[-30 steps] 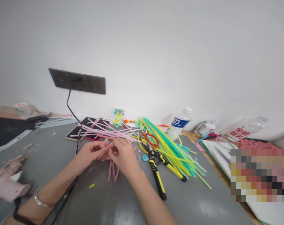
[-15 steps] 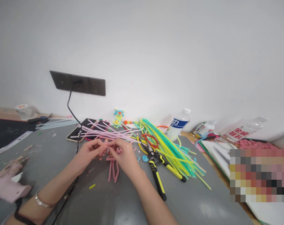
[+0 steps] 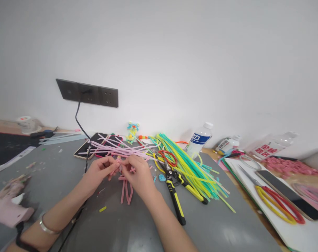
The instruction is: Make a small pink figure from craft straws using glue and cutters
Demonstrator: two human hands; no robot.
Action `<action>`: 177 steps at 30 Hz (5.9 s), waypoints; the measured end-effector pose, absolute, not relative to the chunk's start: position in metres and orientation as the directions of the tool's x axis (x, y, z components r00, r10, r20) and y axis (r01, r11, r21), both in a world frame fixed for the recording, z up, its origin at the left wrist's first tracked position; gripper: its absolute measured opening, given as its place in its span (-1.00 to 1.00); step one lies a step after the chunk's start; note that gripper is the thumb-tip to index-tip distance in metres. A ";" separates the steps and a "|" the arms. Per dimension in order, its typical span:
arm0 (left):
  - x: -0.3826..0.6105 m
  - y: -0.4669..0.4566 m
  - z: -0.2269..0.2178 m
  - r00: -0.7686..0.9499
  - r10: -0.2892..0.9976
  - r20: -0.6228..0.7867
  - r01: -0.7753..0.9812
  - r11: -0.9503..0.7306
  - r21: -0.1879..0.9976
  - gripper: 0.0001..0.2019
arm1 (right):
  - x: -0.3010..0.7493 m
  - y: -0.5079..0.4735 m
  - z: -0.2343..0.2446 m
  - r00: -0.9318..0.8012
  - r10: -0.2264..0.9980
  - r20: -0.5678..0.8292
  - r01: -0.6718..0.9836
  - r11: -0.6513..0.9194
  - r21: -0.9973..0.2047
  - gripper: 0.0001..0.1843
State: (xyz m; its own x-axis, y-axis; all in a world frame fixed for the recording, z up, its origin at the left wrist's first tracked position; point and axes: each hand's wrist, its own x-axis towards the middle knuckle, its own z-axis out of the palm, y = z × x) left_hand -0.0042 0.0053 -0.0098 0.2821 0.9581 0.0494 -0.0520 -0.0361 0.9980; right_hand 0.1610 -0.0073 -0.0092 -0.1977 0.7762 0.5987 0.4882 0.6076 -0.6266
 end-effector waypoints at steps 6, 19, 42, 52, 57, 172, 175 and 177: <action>-0.006 0.008 -0.014 0.261 0.963 0.064 -0.041 -0.055 0.998 -0.62 | 0.162 -0.008 -0.005 -0.209 0.814 0.542 0.370 0.579 -0.727 -0.87; -0.006 0.002 -0.011 0.577 0.811 -0.095 0.062 0.072 0.995 -0.69 | 0.194 0.000 -0.001 -0.671 0.739 0.062 -0.175 -0.077 -0.982 -0.69; -0.002 -0.001 -0.008 0.633 0.752 -0.183 -0.137 0.342 0.930 -0.68 | 0.184 0.001 -0.008 -0.562 0.818 0.119 -0.347 -0.102 -0.932 -0.72; -0.005 -0.002 -0.013 0.656 0.723 -0.217 -0.106 0.373 0.922 -0.68 | 0.177 0.003 -0.018 -0.520 0.831 0.198 -0.354 0.001 -0.935 -0.72; -0.004 0.001 -0.013 0.645 0.739 -0.194 -0.147 0.370 0.917 -0.68 | 0.173 0.003 -0.020 -0.415 0.886 0.205 -0.367 0.042 -0.929 -0.68; -0.013 0.010 -0.020 0.521 0.837 0.167 0.391 -0.408 0.825 -0.92 | 0.186 -0.002 -0.005 -0.431 0.857 0.283 0.419 0.468 -0.778 -0.90; -0.013 0.009 -0.019 0.508 0.848 0.153 0.409 -0.394 0.823 -0.91 | 0.186 -0.001 -0.007 -0.427 0.859 0.282 0.430 0.467 -0.772 -0.89; -0.013 0.009 -0.019 0.502 0.852 0.149 0.418 -0.391 0.820 -0.88 | 0.186 -0.001 -0.007 -0.427 0.855 0.293 0.433 0.478 -0.764 -0.90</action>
